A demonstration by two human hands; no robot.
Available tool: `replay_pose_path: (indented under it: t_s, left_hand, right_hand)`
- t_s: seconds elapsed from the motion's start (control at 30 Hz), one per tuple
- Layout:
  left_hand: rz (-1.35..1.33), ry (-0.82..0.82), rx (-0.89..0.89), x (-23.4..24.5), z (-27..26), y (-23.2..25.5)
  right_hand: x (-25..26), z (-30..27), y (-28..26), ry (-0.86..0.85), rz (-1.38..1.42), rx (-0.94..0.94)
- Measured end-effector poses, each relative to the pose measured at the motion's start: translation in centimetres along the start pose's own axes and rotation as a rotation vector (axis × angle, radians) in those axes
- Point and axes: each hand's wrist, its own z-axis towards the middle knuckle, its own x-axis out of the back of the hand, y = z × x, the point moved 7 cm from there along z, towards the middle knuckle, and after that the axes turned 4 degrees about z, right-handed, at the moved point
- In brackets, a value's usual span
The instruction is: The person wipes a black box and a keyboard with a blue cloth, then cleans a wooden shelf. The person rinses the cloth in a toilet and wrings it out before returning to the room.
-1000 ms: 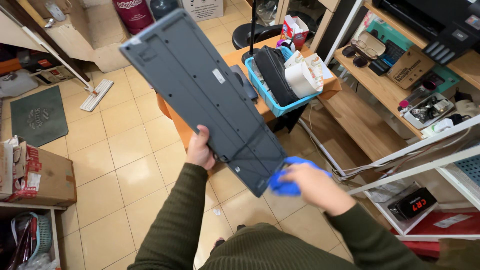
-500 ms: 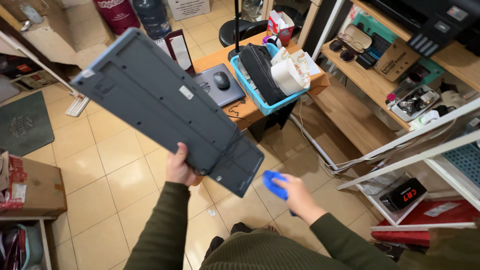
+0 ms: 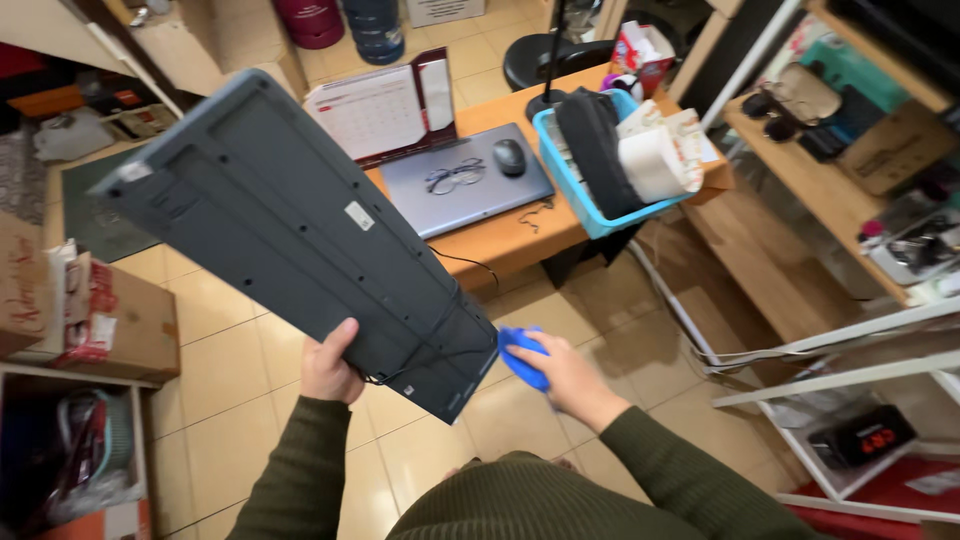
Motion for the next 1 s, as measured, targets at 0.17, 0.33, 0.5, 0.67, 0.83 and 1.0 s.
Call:
replay_pose_path:
  t_s: [0.17,0.33,0.5,0.67,0.83,1.0]
  left_hand:
    - [-0.004,0.034,-0.047,6.9,1.2,4.3]
    - [0.001,0.068,-0.062,9.8,2.3,5.8]
    - [-0.063,0.188,-0.017,11.3,2.7,3.3]
    - [-0.111,0.195,-0.039,9.3,4.4,1.9]
    - [-0.108,0.245,-0.064,9.1,5.1,1.7]
    - [-0.087,0.296,-0.050,9.6,4.1,1.2]
  right_hand:
    - [-0.7,-1.6,8.4,0.164,0.352,-0.642]
    - [-4.2,0.0,13.3,0.573,1.520,-0.926]
    - [-9.8,7.8,15.6,0.419,1.886,-0.907]
    - [-13.4,17.1,17.3,0.526,2.035,-0.830]
    - [-16.5,23.0,19.2,0.491,2.131,-0.746]
    - [-18.2,19.6,23.0,0.323,1.061,-0.861]
